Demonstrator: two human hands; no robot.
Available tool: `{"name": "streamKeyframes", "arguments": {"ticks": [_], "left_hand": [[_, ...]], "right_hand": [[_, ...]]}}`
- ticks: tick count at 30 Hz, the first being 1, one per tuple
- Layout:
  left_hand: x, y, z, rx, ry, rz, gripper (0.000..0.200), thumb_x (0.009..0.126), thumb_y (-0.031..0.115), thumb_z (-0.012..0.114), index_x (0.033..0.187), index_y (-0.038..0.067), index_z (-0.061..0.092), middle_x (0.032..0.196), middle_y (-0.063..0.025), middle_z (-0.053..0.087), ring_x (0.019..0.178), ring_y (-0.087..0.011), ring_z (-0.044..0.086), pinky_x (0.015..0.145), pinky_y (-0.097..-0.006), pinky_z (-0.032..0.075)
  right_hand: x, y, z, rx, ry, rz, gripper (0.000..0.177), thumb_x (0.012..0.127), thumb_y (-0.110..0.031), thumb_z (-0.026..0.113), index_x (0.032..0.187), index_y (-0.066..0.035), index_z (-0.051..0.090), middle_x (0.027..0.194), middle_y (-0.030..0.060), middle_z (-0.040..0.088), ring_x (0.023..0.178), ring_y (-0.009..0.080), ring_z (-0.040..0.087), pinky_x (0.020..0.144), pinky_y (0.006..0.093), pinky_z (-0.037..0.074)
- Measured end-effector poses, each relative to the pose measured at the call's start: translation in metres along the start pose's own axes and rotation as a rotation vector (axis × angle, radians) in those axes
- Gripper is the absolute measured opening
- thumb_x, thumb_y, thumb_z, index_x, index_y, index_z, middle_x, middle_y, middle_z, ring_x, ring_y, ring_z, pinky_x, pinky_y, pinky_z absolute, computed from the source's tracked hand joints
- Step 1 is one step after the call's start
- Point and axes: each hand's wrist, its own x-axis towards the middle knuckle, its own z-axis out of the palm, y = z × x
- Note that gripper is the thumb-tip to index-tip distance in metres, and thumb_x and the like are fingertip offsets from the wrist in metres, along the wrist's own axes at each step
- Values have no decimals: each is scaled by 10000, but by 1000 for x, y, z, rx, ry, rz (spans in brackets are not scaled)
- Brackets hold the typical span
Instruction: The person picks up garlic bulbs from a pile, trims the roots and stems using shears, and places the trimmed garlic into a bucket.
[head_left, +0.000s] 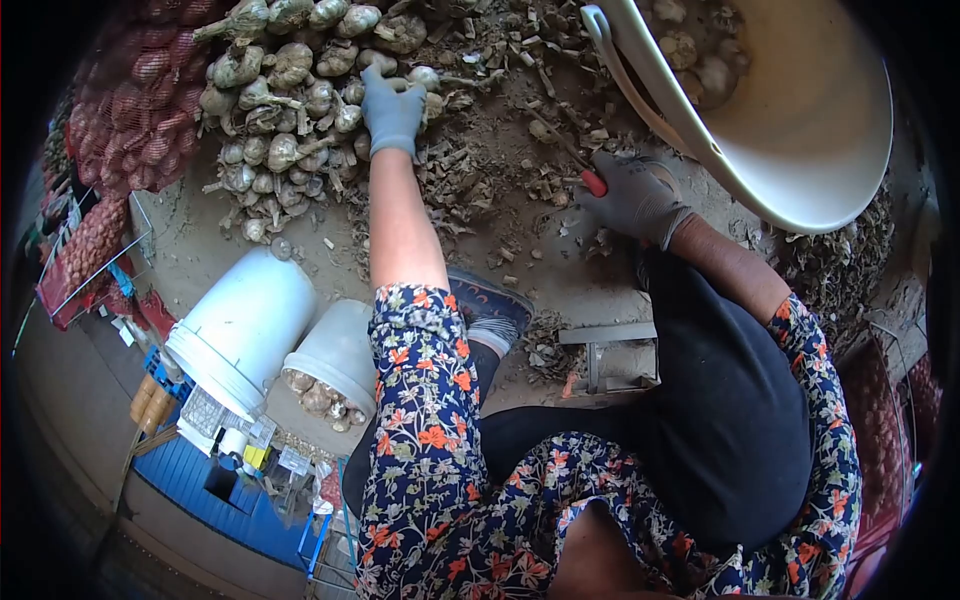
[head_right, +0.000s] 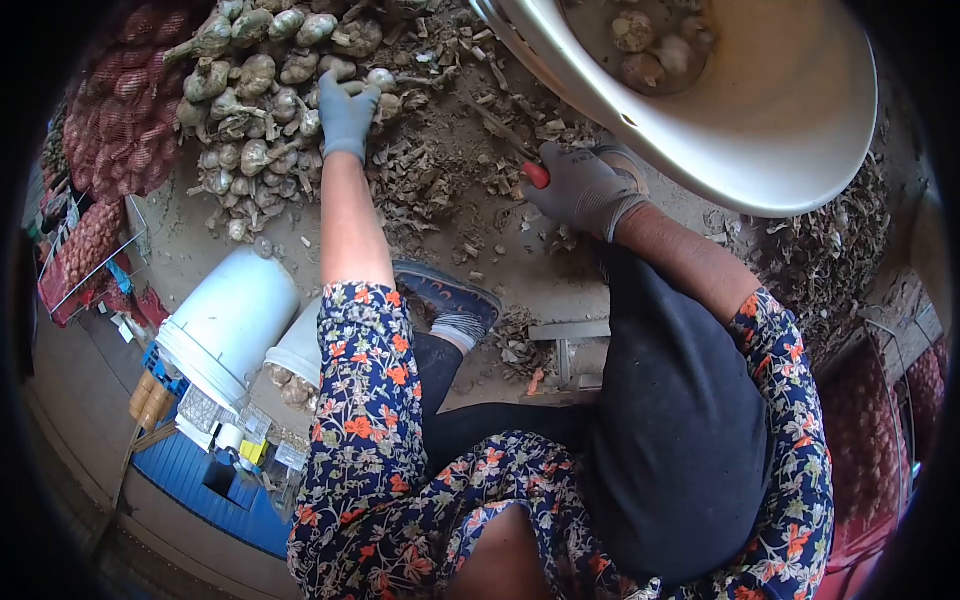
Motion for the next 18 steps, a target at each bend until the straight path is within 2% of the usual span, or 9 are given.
{"name": "streamKeyframes", "arguments": {"ticks": [2, 4, 6, 8, 9, 11, 12, 13, 18], "left_hand": [[-8, -14, 7, -447, -116, -39, 592, 743, 172, 717, 1234, 13, 427, 998, -203, 638, 918, -330, 642, 804, -413, 509], [-17, -5, 8, -219, -72, 165, 639, 731, 102, 678, 1312, 63, 415, 997, -164, 641, 854, -286, 642, 787, -366, 511], [-23, 5, 19, -66, 85, 494, 502, 752, 229, 690, 1208, 100, 526, 1002, -185, 644, 958, -329, 627, 837, -428, 494], [-29, 24, -1, -298, 131, 392, 332, 782, 282, 656, 1044, 81, 624, 1017, -194, 643, 958, -336, 621, 826, -424, 498], [-28, 18, -6, -353, 204, -44, 248, 807, 282, 634, 927, 66, 656, 1020, -192, 646, 955, -325, 617, 788, -417, 500], [-37, 5, -44, -146, 375, -257, 369, 813, 266, 627, 1077, 12, 589, 1103, -238, 595, 957, -343, 609, 765, -445, 492], [-31, -24, -38, -89, 421, -211, 452, 818, 306, 644, 1130, -7, 551, 1132, -258, 565, 972, -380, 596, 797, -469, 488], [-29, -27, -47, 30, 250, -352, 490, 811, 347, 664, 1136, -3, 555, 1135, -247, 582, 998, -390, 592, 841, -470, 483], [2, -50, -54, 230, -3, -310, 511, 756, 355, 718, 1110, 8, 595, 1067, -235, 638, 985, -351, 622, 878, -421, 484]], "right_hand": [[-2, 1, -1, 42, -6, 21, 432, 856, -385, 534, 1009, 19, 513, 910, 267, 628, 928, 405, 613, 840, 454, 449], [-2, 5, -1, 16, 33, -26, 454, 848, -396, 551, 1018, 22, 512, 918, 266, 628, 922, 406, 614, 844, 448, 448], [-1, 12, 6, 6, 39, -55, 461, 847, -401, 554, 1021, 23, 509, 918, 269, 627, 920, 407, 615, 837, 449, 451], [1, 8, 2, -3, 61, -74, 468, 846, -405, 558, 1024, 25, 507, 917, 271, 627, 917, 407, 615, 830, 449, 454], [-4, 4, -2, 32, 30, -12, 471, 847, -409, 557, 1021, 25, 507, 914, 273, 625, 917, 407, 615, 824, 449, 457], [-5, 5, -4, 70, -2, 62, 474, 848, -413, 556, 1018, 26, 507, 911, 274, 624, 916, 407, 616, 819, 449, 460], [-4, 9, -3, 70, 21, 46, 474, 849, -414, 555, 1020, 26, 505, 908, 275, 624, 917, 407, 616, 822, 448, 460], [-5, 11, -1, 70, 40, 27, 475, 850, -414, 554, 1021, 27, 503, 906, 276, 624, 917, 407, 617, 825, 448, 460], [-7, 0, -3, 1, 7, 17, 472, 859, -417, 544, 1032, 18, 487, 914, 265, 627, 926, 403, 617, 825, 449, 462]]}}
